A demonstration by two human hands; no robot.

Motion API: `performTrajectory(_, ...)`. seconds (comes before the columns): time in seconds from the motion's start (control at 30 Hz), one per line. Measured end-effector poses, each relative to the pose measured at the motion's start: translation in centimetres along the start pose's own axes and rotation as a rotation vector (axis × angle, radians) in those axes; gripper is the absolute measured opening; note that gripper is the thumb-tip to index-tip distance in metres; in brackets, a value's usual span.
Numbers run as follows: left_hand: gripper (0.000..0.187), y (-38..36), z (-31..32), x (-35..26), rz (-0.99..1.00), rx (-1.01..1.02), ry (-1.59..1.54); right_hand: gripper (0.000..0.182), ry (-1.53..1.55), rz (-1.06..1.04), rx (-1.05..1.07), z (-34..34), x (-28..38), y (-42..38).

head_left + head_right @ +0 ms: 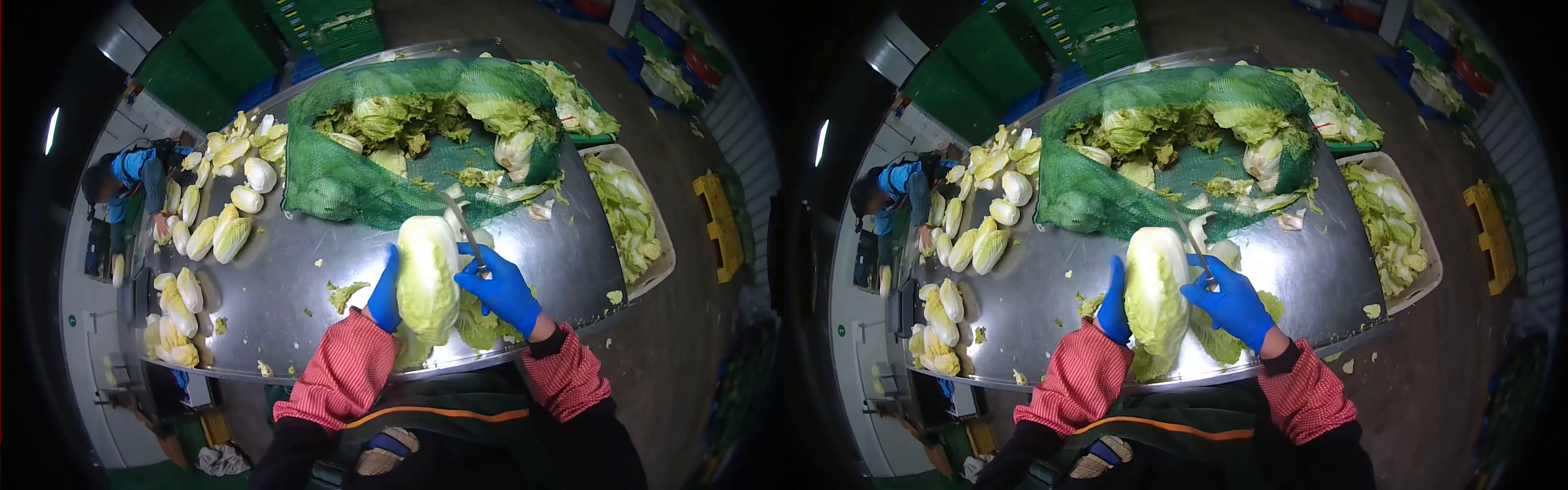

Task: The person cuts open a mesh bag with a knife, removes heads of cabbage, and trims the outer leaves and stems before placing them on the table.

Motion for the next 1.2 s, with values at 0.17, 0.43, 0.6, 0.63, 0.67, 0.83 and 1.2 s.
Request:
performTrajectory(0.17, 0.067, -1.0, 0.5, 0.7, 0.091, -0.104, 0.15, 0.054, -0.1, 0.064, 0.038, 0.0, 0.2, 0.2)
performTrajectory(0.43, 0.069, -1.5, -1.5, 1.8, -0.016, -0.014, 0.013, 0.054, -0.517, -0.148, -0.156, 0.9, -1.4, 0.5)
performTrajectory(0.6, 0.076, -2.7, -2.1, 2.2, -0.155, 0.086, -0.27, 0.048, -0.46, 0.135, -0.16, -4.6, -5.4, 2.4)
performTrajectory(0.63, 0.074, -2.9, -1.0, 1.7, -0.118, 0.083, -0.182, 0.049, -0.526, 0.07, -0.184, -4.2, -5.1, 2.3)
performTrajectory(0.67, 0.077, -2.2, -1.3, 1.8, -0.055, 0.003, -0.103, 0.051, -0.588, 0.006, -0.21, -3.3, -4.9, 1.7)
performTrajectory(0.83, 0.07, 0.4, -1.0, 2.0, 0.305, -0.117, 0.348, 0.062, -0.429, -0.134, -0.088, 1.0, -0.2, -0.5)
performTrajectory(1.2, 0.101, 1.4, -1.3, 3.0, 0.529, -0.229, 0.825, 0.07, -0.582, -0.026, -0.092, 1.8, -1.2, -1.0)
Point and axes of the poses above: each hand's wrist, its own y-axis towards the middle knuckle, its own z-axis out of the palm, x = y × z, the point moved 1 cm from there along y, towards the middle knuckle, and after that the axes turned 4 degrees about -z, right-handed, at the moved point
